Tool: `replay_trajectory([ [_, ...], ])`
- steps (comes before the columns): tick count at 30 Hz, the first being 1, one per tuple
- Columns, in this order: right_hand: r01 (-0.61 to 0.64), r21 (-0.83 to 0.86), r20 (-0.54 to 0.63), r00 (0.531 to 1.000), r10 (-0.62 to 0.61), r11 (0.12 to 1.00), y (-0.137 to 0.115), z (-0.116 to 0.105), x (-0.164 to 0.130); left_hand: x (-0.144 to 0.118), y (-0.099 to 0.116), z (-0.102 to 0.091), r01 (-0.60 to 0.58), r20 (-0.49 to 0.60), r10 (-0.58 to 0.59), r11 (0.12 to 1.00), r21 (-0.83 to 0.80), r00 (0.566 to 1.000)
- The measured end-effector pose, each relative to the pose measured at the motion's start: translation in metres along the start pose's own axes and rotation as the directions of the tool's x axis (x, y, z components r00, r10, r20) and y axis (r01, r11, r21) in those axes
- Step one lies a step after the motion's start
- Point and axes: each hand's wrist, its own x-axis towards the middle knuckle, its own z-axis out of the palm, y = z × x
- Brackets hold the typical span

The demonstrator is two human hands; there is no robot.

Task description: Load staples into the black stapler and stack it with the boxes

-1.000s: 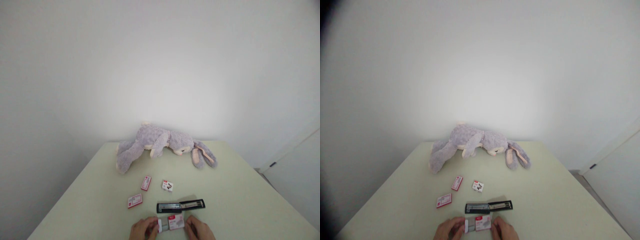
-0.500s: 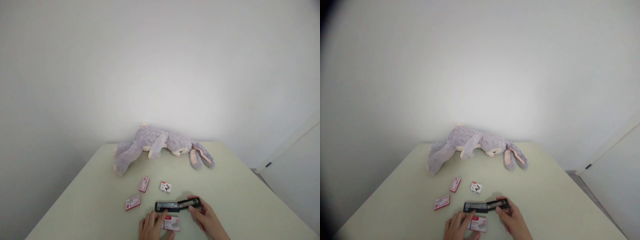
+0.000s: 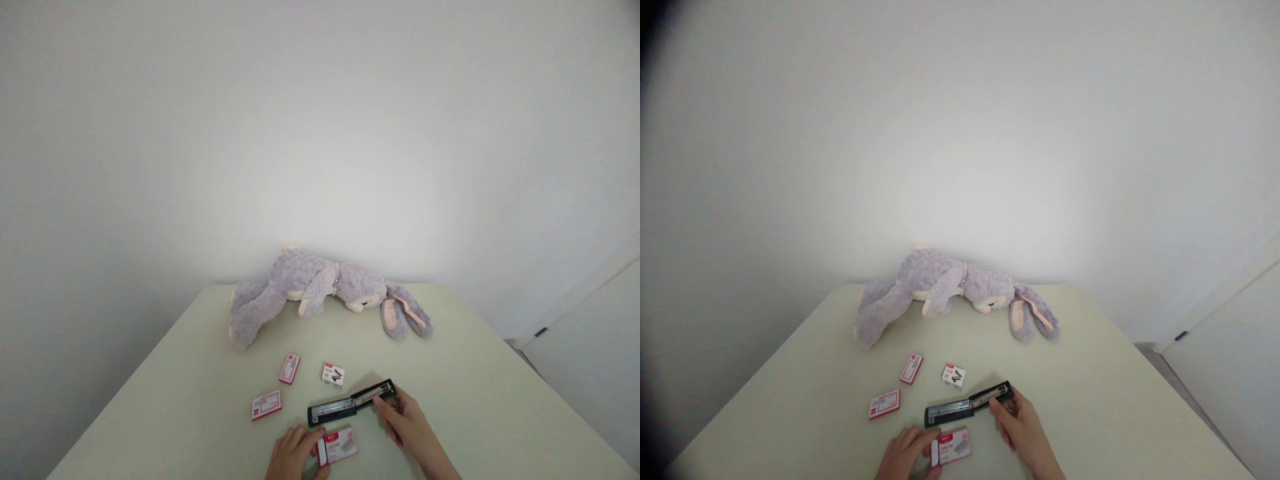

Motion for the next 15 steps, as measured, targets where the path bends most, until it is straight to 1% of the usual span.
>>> replay_trajectory([
  [3, -0.061, 0.054, -0.046, 0.997, 0.064, 0.997, 0.006, 0.006, -0.006, 0.004, 0.003, -0.013, 0.027, 0.107, -0.021, 0.998, -0.056, 0.994],
  [5, -0.093, 0.074, -0.050, 0.994, 0.096, 0.993, 0.006, 0.011, -0.010, 0.008, 0.008, -0.022, 0.063, 0.169, -0.050, 0.995, -0.072, 0.984],
  [7, -0.129, 0.098, -0.051, 0.990, 0.135, 0.987, 0.008, 0.013, -0.013, 0.010, 0.012, -0.028, 0.106, 0.209, -0.088, 0.991, -0.076, 0.974],
  [9, -0.169, 0.113, -0.058, 0.983, 0.176, 0.979, 0.012, 0.013, -0.016, 0.011, 0.013, -0.030, 0.125, 0.220, -0.105, 0.989, -0.078, 0.970],
  [12, -0.217, 0.080, -0.050, 0.974, 0.221, 0.973, 0.022, 0.012, -0.022, 0.008, 0.007, -0.027, 0.102, 0.186, -0.084, 0.990, -0.092, 0.979],
  [15, -0.217, -0.025, 0.048, 0.975, 0.218, 0.976, 0.033, 0.018, -0.030, 0.006, -0.003, -0.020, 0.040, 0.155, -0.023, 0.993, -0.111, 0.988],
])
